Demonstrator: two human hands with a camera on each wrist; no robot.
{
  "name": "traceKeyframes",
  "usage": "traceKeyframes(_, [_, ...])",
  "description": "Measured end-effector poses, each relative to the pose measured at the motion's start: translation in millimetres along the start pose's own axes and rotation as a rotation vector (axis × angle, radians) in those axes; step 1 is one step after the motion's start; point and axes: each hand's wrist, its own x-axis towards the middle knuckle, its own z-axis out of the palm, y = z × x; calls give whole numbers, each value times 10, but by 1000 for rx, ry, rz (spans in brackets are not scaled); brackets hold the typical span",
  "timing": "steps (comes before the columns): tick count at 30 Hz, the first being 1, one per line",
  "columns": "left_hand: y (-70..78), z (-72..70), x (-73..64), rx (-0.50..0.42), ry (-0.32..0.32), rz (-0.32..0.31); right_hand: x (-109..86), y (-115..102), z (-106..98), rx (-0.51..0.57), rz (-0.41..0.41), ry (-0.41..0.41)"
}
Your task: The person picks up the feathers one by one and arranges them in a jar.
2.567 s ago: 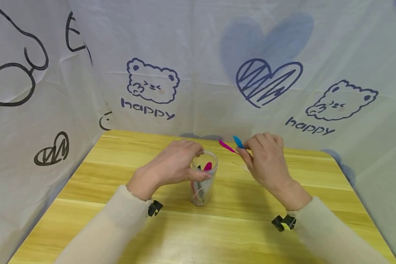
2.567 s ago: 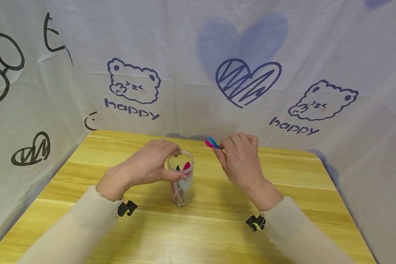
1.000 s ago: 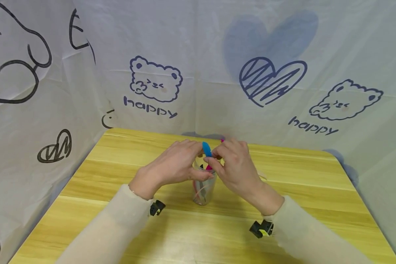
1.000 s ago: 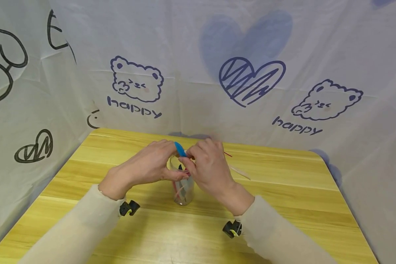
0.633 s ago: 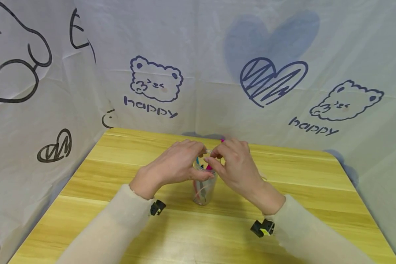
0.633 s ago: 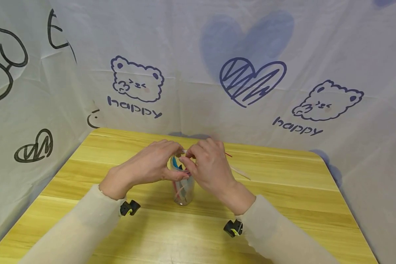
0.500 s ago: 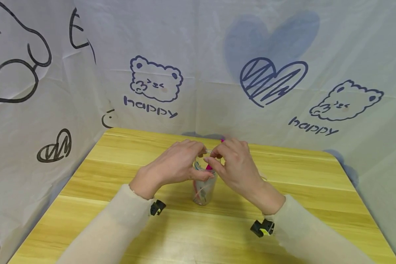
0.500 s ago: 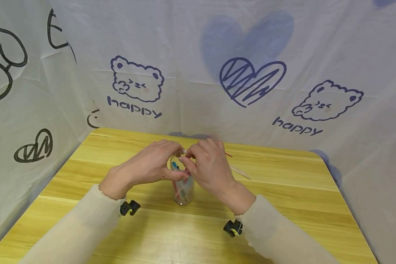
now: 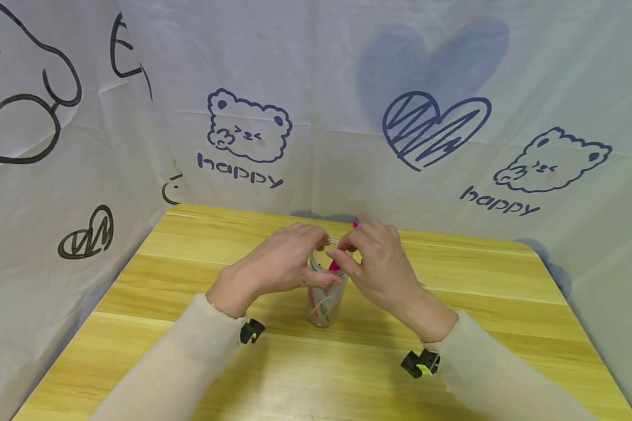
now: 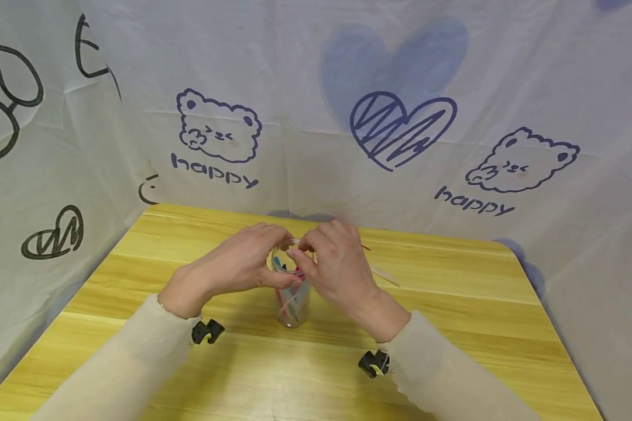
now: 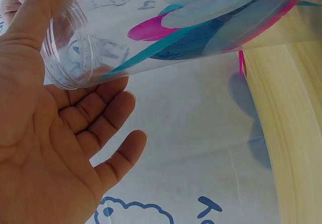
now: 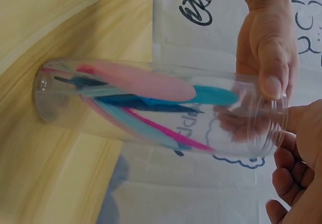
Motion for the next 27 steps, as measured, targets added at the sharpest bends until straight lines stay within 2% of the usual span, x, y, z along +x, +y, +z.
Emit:
traceKeyframes(8, [11,2,0,-14,-9,-25,-14,184,-166,-18,46,28])
traceKeyframes(13, [8,6,5,-15,-15,-37,-82,385,-238,-55,135,19])
traceKeyframes(23, [19,-1,12,-26,-24,-50,-367,840,-140,-110,338,-72])
traceKeyframes(27, [22,-4,8,-26,-28,-56,-487,964,-35,-137,402,-143])
